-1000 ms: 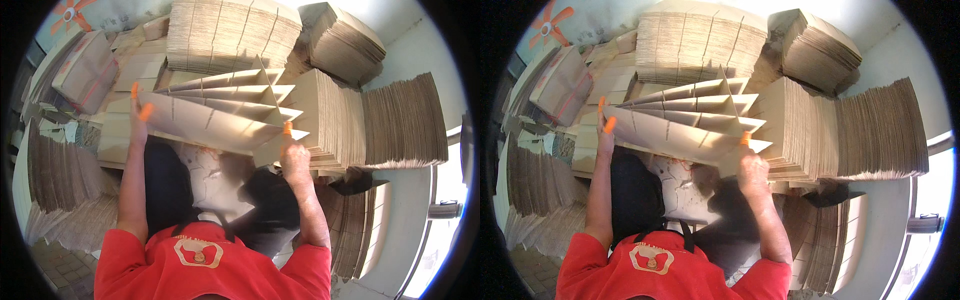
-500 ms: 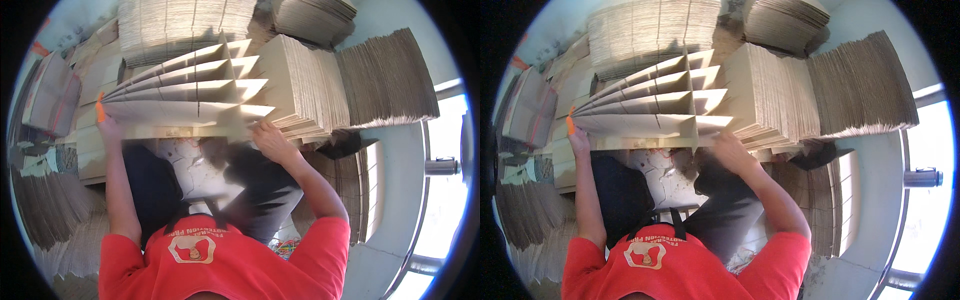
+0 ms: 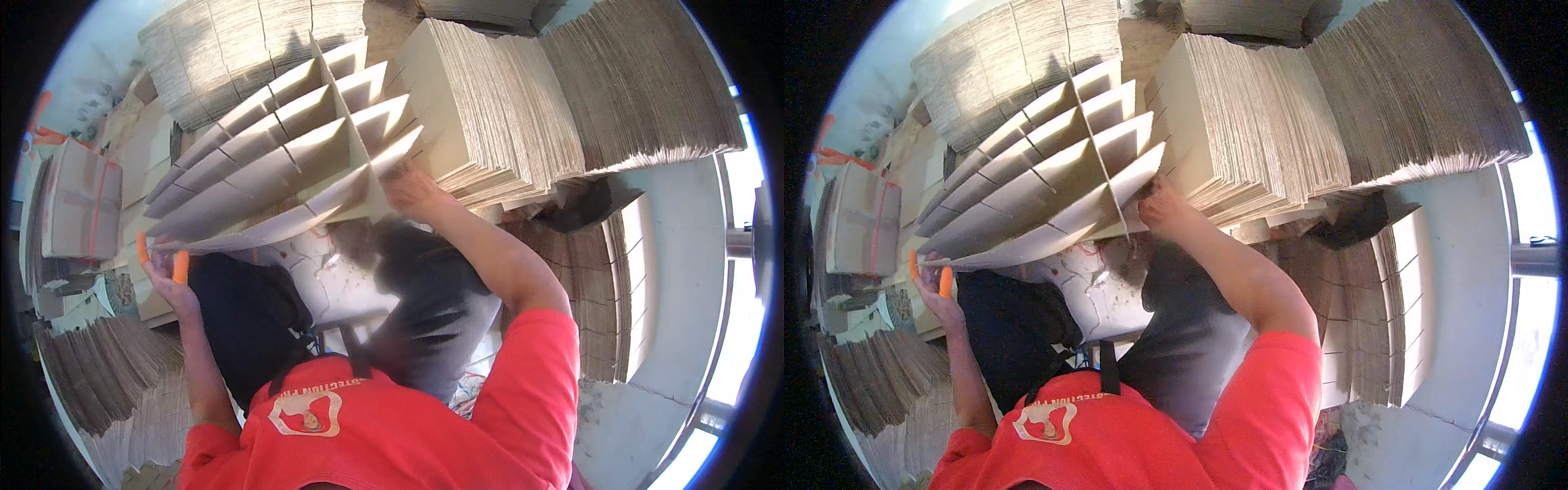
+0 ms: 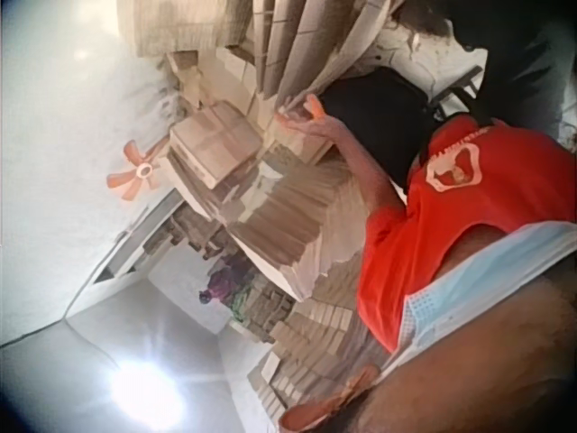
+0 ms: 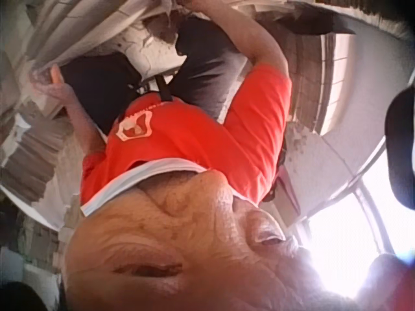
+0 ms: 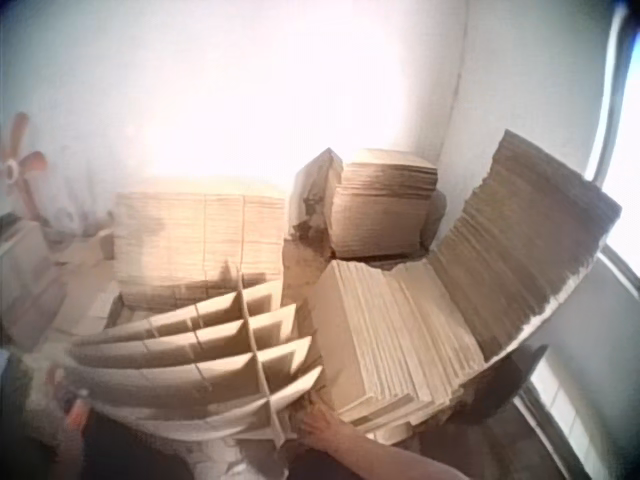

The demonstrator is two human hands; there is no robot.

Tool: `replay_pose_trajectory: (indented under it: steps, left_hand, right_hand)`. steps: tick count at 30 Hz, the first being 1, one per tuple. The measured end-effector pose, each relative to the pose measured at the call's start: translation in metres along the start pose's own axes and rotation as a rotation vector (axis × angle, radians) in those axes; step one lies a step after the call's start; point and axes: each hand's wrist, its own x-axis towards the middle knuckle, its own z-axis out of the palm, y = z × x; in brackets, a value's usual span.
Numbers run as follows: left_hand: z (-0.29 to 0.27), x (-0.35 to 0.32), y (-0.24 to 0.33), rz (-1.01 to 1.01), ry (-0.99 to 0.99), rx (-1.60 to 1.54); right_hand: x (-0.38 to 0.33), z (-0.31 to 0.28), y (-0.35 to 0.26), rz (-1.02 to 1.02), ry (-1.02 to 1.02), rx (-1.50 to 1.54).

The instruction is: The person repeatedly picks up flat cardboard sheets with pre-cut slots, inserts them into a growing stack to form a honeycomb-like structure, and aligns each piece. The process continues with multiple identical sheets being added one by one.

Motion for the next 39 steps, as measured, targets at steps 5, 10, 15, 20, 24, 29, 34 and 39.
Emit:
replay_pose_trajectory:
  steps: [5,10,15,20,24,29,34,39]
  left_hand:
    - [-0.018,0.049,-0.036,-0.161,0.121,-0.447]
    - [0.007,0.075,-0.032,0.009,-0.014,-0.451]
    - [0.014,0.079,-0.037,-0.111,-0.02,-0.628]
    - [-0.012,0.074,-0.068,-0.1,-0.031,-0.576]
    - [-0.025,0.073,-0.059,-0.082,0.049,-0.58]
    - [-0.044,0.113,-0.037,0.014,0.135,-0.221]
    - [-0.013,0.175,0.031,0.324,-0.286,0.311]
    - [0.056,0.219,0.035,0.442,-0.7,0.546]
  right_hand:
    - [-0.012,-0.005,0.014,0.143,0.013,0.17]
    - [-0.03,-0.009,0.018,0.06,0.185,0.02]
    - [-0.042,-0.04,0.005,0.179,-0.039,0.26]
    - [-0.047,-0.123,-0.054,0.55,-0.138,0.508]
    - [-0.053,-0.109,-0.092,0.599,0.302,0.853]
    - [-0.023,-0.096,-0.089,0.759,0.636,0.706]
    - [-0.036,-0.087,-0.083,0.922,0.493,0.553]
    - [-0.04,-0.092,-0.084,0.925,0.455,0.692]
